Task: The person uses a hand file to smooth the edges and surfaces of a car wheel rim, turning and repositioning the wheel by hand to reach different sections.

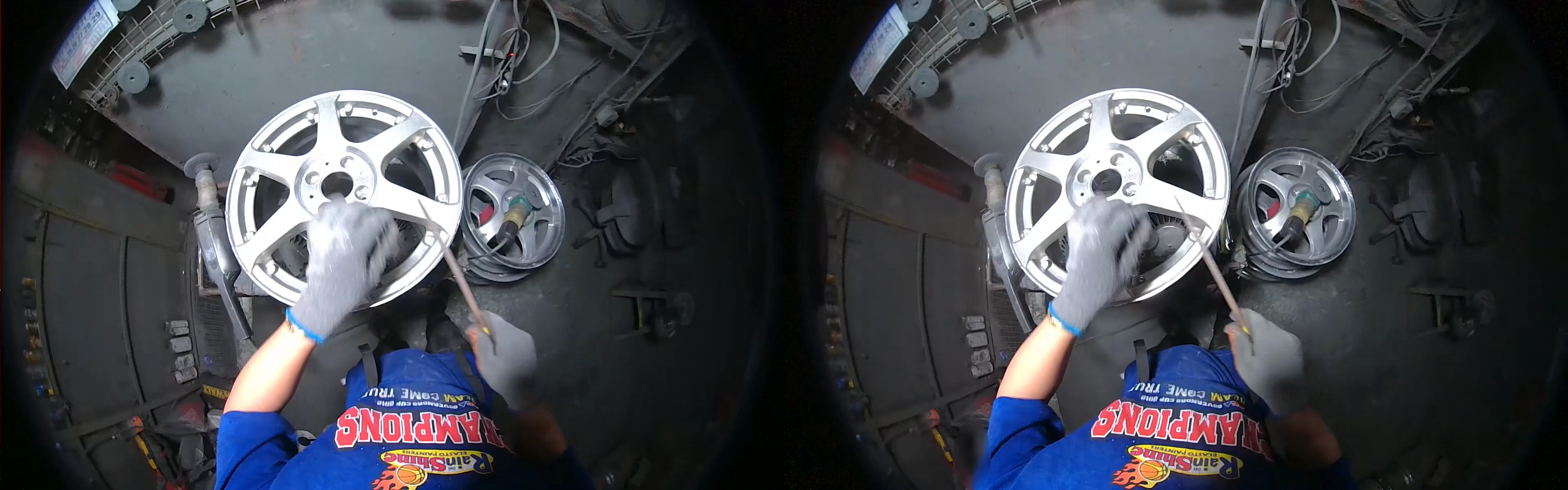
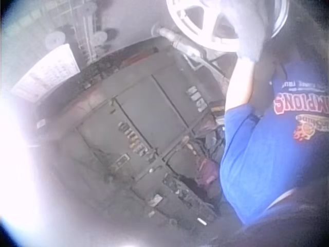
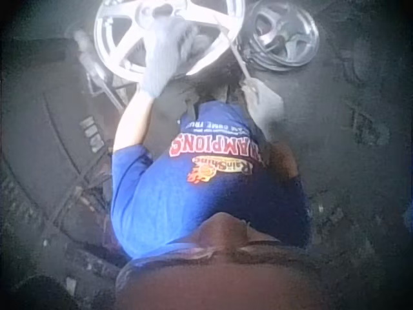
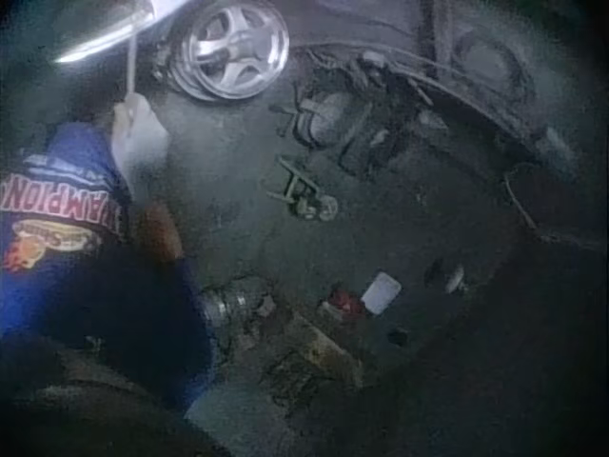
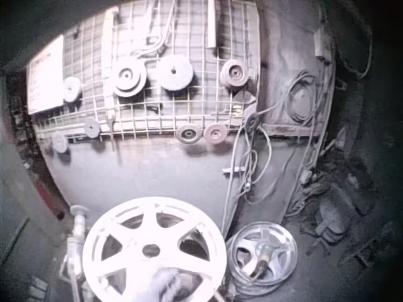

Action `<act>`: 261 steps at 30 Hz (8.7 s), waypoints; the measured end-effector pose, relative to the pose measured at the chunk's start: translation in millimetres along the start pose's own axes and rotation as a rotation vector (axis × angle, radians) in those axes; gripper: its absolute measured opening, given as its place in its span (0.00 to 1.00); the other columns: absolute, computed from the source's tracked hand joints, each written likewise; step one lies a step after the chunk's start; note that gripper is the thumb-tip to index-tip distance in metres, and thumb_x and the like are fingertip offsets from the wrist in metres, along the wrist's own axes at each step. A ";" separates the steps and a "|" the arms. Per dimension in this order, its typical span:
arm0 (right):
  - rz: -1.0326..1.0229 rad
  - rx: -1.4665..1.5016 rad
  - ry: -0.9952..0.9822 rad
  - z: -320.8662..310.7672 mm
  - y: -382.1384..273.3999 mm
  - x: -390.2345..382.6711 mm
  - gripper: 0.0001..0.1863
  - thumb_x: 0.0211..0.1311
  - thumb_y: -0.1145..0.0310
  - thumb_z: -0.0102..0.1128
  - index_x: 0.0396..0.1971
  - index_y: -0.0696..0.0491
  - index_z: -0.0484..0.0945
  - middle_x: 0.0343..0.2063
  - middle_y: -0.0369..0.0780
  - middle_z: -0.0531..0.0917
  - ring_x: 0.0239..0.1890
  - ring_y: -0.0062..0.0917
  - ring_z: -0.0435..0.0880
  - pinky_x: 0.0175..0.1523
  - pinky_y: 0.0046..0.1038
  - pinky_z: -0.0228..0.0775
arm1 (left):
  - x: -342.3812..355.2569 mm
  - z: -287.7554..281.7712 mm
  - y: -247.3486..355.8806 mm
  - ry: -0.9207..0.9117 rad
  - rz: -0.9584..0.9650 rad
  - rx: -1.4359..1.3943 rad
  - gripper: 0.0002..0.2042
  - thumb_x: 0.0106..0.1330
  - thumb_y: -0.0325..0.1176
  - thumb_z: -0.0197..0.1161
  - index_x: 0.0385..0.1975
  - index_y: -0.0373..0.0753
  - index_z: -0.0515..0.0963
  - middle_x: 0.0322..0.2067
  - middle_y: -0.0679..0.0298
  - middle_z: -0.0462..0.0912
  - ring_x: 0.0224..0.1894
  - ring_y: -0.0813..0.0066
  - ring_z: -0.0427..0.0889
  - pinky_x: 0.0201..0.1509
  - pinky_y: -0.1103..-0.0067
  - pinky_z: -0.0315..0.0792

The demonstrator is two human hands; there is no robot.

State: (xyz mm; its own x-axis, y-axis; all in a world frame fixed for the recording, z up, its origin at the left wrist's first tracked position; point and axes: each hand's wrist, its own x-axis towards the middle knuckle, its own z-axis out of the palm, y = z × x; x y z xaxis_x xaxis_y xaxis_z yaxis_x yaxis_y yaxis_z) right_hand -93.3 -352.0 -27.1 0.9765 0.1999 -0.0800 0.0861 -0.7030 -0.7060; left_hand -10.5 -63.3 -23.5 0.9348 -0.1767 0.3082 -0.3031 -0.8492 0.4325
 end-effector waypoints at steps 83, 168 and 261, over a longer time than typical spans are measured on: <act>-0.176 -0.092 0.113 -47.5 65.5 120.0 0.06 0.69 0.73 0.65 0.42 0.56 0.83 0.32 0.49 0.87 0.33 0.48 0.88 0.40 0.43 0.79 | -74.7 21.2 58.7 -0.100 0.033 0.087 0.20 0.66 0.42 0.69 0.52 0.37 0.84 0.58 0.50 0.83 0.62 0.51 0.81 0.73 0.50 0.68; 0.091 0.778 -0.051 26.7 125.0 180.1 0.13 0.83 0.65 0.56 0.53 0.59 0.76 0.40 0.42 0.86 0.25 0.21 0.83 0.28 0.23 0.76 | -150.4 18.3 -54.7 0.756 -1.140 -1.112 0.20 0.79 0.47 0.65 0.49 0.33 0.84 0.45 0.65 0.87 0.49 0.76 0.81 0.59 0.74 0.74; -0.648 0.150 -0.866 -49.7 109.2 60.3 0.24 0.70 0.68 0.66 0.63 0.60 0.77 0.44 0.52 0.87 0.44 0.47 0.88 0.51 0.44 0.82 | -124.5 89.1 139.4 0.742 -1.052 -0.737 0.13 0.75 0.35 0.69 0.49 0.31 0.87 0.40 0.62 0.88 0.41 0.78 0.84 0.49 0.78 0.78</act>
State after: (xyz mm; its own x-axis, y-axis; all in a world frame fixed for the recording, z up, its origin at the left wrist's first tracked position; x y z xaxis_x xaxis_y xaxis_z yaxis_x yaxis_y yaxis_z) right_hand -15.3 -450.6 -74.0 0.2795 0.9560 -0.0888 0.4516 -0.2126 -0.8665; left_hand -152.6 -204.0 -77.0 0.5423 0.8253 -0.1574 0.2009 0.0545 0.9781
